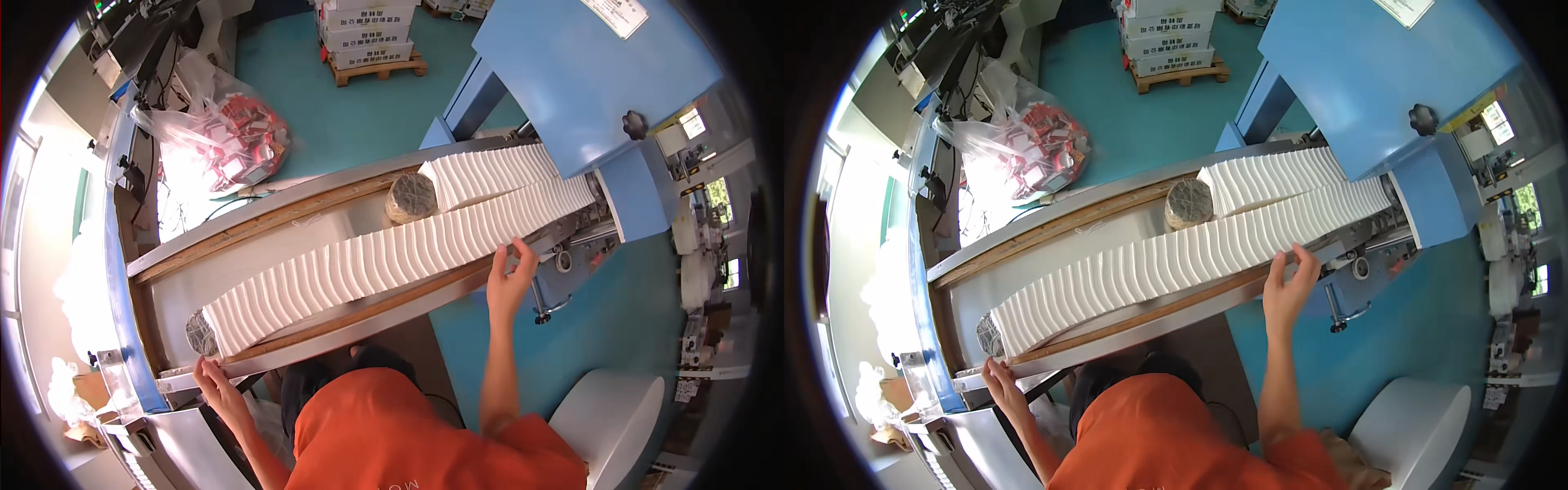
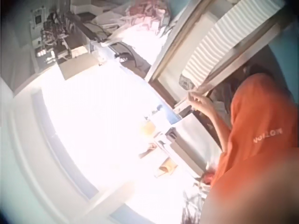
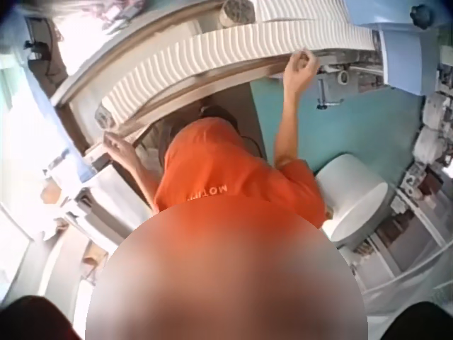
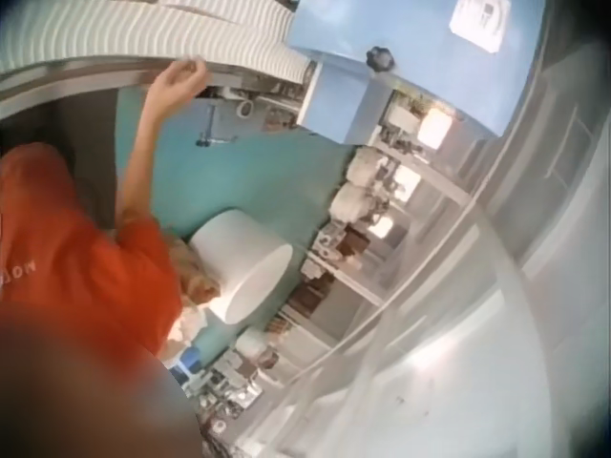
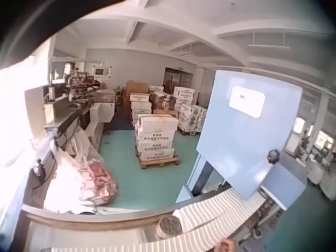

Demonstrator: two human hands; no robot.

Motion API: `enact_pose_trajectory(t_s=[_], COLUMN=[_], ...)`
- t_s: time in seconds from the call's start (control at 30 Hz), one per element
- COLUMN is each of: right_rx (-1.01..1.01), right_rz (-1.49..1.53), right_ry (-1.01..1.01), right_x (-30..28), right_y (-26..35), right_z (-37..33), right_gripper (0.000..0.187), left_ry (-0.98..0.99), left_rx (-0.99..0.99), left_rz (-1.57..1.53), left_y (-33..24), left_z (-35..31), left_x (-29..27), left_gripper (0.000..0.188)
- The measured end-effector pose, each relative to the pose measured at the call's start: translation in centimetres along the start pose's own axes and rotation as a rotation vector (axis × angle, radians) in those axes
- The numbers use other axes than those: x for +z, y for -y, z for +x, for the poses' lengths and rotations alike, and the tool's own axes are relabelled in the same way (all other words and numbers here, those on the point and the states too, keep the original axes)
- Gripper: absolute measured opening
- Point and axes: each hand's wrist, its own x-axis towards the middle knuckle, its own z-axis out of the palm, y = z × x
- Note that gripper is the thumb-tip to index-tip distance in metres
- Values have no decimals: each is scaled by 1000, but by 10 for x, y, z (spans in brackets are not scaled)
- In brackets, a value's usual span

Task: Organizing and packing folded paper napkins from a production line.

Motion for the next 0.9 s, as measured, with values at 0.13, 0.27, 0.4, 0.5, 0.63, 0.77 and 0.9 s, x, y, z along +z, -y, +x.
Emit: enact_pose_trajectory(t_s=[0.13, 0.27, 0.4, 0.5, 0.63, 0.77, 0.9], right_rx=[-191, -240, -296, -353, -360, -343, -340], right_rz=[-134, -220, -214, -185, -235, -312, -322], right_ry=[-88, -34, -57, -83, -110, -162, -111], right_x=[22, 36, 31, 32, 33, 33, 36], right_y=[11, 6, 6, 14, 13, 10, 6], right_z=[11, 14, 8, 8, 12, 2, -2], right_gripper=[42, 36, 27, 23, 20, 25, 25], left_ry=[100, 273, 360, 423, 499, 717, 628], left_rx=[265, 197, 9, 54, 37, -29, -143], left_rz=[276, -47, 110, 104, 96, 101, -300], left_y=[-13, -16, -20, -29, -41, -14, -20], left_z=[41, 95, 93, 69, 77, 98, 91], left_x=[17, 30, 15, 12, 8, -20, -19], left_gripper=[42, 38, 40, 46, 55, 63, 56])
